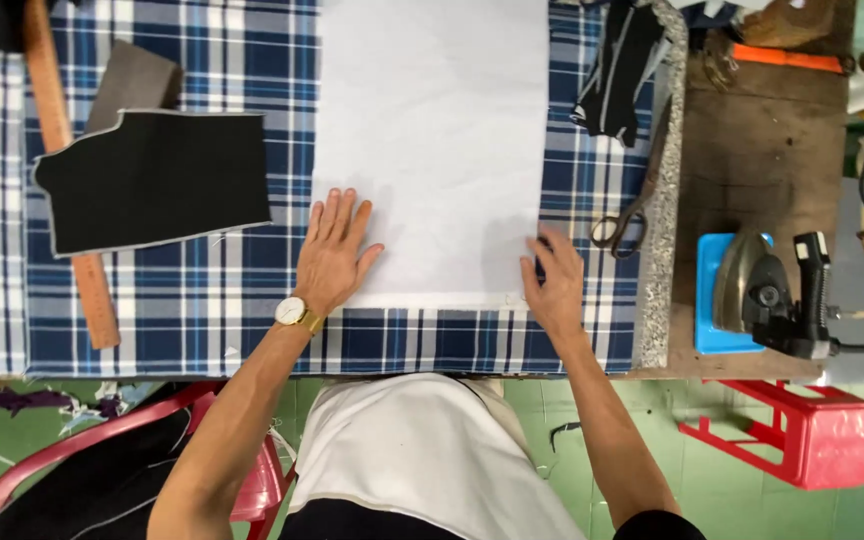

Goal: The person places a black fabric piece on white paper, trims the paper around the fabric using shears, and then irons the fabric. The person then retrieves a larger black fabric piece from a chair, places it on the table, and irons it.

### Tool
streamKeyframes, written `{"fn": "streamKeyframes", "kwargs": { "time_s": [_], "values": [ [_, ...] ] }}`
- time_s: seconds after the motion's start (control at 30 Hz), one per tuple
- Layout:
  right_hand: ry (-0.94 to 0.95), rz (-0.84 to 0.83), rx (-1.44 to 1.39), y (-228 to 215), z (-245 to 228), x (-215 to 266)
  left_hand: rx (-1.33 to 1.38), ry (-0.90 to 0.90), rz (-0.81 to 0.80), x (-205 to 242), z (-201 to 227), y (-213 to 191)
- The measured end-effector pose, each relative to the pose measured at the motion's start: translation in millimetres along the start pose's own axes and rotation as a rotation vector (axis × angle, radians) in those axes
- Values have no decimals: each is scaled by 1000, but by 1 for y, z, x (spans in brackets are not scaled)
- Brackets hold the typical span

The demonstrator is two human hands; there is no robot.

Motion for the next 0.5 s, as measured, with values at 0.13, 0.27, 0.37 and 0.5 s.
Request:
{"fn": "streamKeyframes", "kwargs": {
  "time_s": [0.13,0.27,0.37,0.5],
  "values": [
    [-10,-54,58,9,37,48,0,21,-35,4,-1,3],
    [58,-95,22,5,51,66,6,23,-92,13,-1,13],
    [47,-98,0,2,48,65,8,23,-124,17,-3,18],
    [34,-112,-7,1,49,61,18,18,-141,17,-4,19]
  ]
}}
Point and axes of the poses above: each hand's wrist, its own x-axis away from the middle knuckle, its own y-axis out of the palm, z = x × y, the point moved 7 cm from there along -x, towards the middle knuckle, and after that the axes turned 15 degrees about y, right-handed, at the moved point
